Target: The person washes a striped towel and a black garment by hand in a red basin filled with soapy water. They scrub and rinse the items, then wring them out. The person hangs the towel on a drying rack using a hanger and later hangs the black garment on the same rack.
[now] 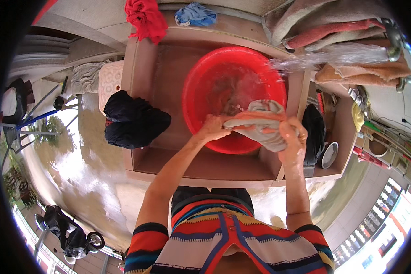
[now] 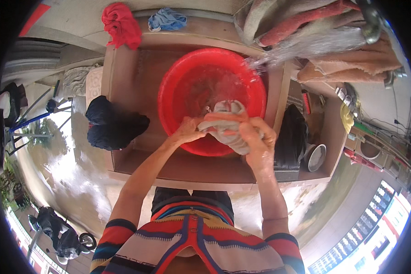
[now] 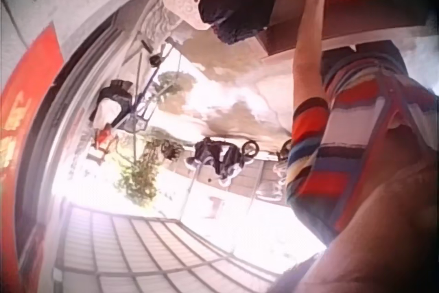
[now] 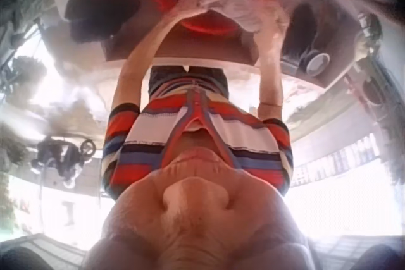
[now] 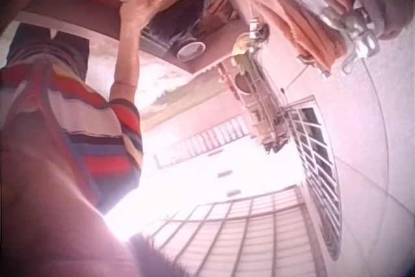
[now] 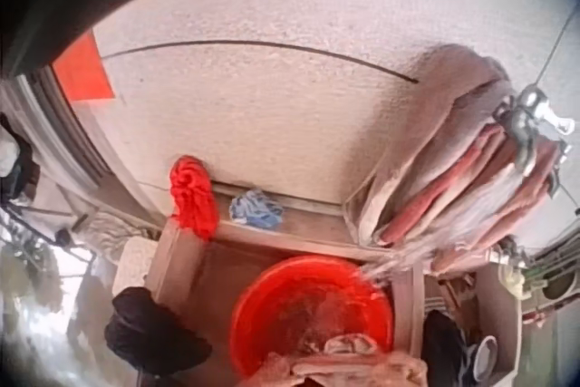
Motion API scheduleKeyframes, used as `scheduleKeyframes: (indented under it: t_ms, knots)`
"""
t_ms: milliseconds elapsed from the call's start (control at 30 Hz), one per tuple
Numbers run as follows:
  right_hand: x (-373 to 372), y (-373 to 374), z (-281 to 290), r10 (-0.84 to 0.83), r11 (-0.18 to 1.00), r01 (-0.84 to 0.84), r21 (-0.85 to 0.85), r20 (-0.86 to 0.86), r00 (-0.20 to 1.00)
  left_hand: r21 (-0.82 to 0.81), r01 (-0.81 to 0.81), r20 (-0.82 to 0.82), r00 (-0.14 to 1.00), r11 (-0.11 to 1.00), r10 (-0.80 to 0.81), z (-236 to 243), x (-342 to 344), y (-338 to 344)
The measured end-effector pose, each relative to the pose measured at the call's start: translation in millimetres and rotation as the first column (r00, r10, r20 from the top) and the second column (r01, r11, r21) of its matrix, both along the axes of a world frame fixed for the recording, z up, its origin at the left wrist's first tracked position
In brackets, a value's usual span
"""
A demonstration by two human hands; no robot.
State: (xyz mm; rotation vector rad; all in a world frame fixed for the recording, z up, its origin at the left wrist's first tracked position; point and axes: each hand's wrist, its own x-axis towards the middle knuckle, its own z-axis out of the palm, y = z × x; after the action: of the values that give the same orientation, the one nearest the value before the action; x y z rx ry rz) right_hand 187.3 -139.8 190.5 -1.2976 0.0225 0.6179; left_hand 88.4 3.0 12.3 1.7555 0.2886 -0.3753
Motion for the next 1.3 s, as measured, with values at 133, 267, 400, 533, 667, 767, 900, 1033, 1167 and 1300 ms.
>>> scheduleKeyframes:
  t_ms: [133, 267, 400, 533, 667, 767, 900, 1033, 1167, 1300]
  knots:
    - [32, -36, -55, -0.028, 0.965, 0.070, -0.254, 0.164, 0.986, -0.069, -0.130, 0.048, 0.990, 0.989, 0.133, -15, -18, 15]
    - [31, -55, -126, 0.502, 0.466, -0.199, -0.862, 0.072, 0.862, 0.223, 0.064, 0.140, 0.985, 0.973, -0.097, 59, 2, 22]
    - [-8, -40, -104, 0.851, 0.258, -0.169, -0.951, 0.140, 0.506, 0.379, 0.248, 0.225, 0.910, 0.892, -0.349, 79, 11, -3]
    - [-17, -40, -87, 0.701, 0.664, -0.510, -0.547, 0.218, 0.679, 0.220, 0.207, 0.235, 0.937, 0.953, -0.257, 103, 10, -4]
    - [-23, -49, -64, 0.698, 0.660, -0.595, -0.459, 0.082, 0.711, 0.136, 0.361, 0.081, 0.924, 0.922, -0.374, 65, 4, 9]
    - [-17, -39, -28, 0.630, 0.753, -0.605, -0.259, 0.014, 0.777, 0.361, 0.223, 0.236, 0.917, 0.906, -0.320, -20, -15, 20]
    - [30, -51, -89, 0.096, 0.992, -0.099, -0.072, -0.043, 0.994, 0.232, 0.190, -0.217, 0.966, 0.954, -0.140, 20, 38, 57]
    - [87, -56, -217, 0.409, 0.690, -0.095, -0.718, 0.278, 0.869, 0.187, -0.245, 0.081, 0.969, 0.951, 0.233, -9, 62, 77]
    - [72, 9, -223, 0.670, 0.268, 0.067, -0.961, 0.236, 0.704, 0.763, -0.115, 0.028, 0.989, 0.637, 0.145, -46, 45, 37]
    - [43, 29, -246, 0.901, 0.150, 0.070, -0.986, 0.166, 0.401, 0.774, -0.069, -0.253, 0.878, 0.629, 0.407, -54, 50, -11]
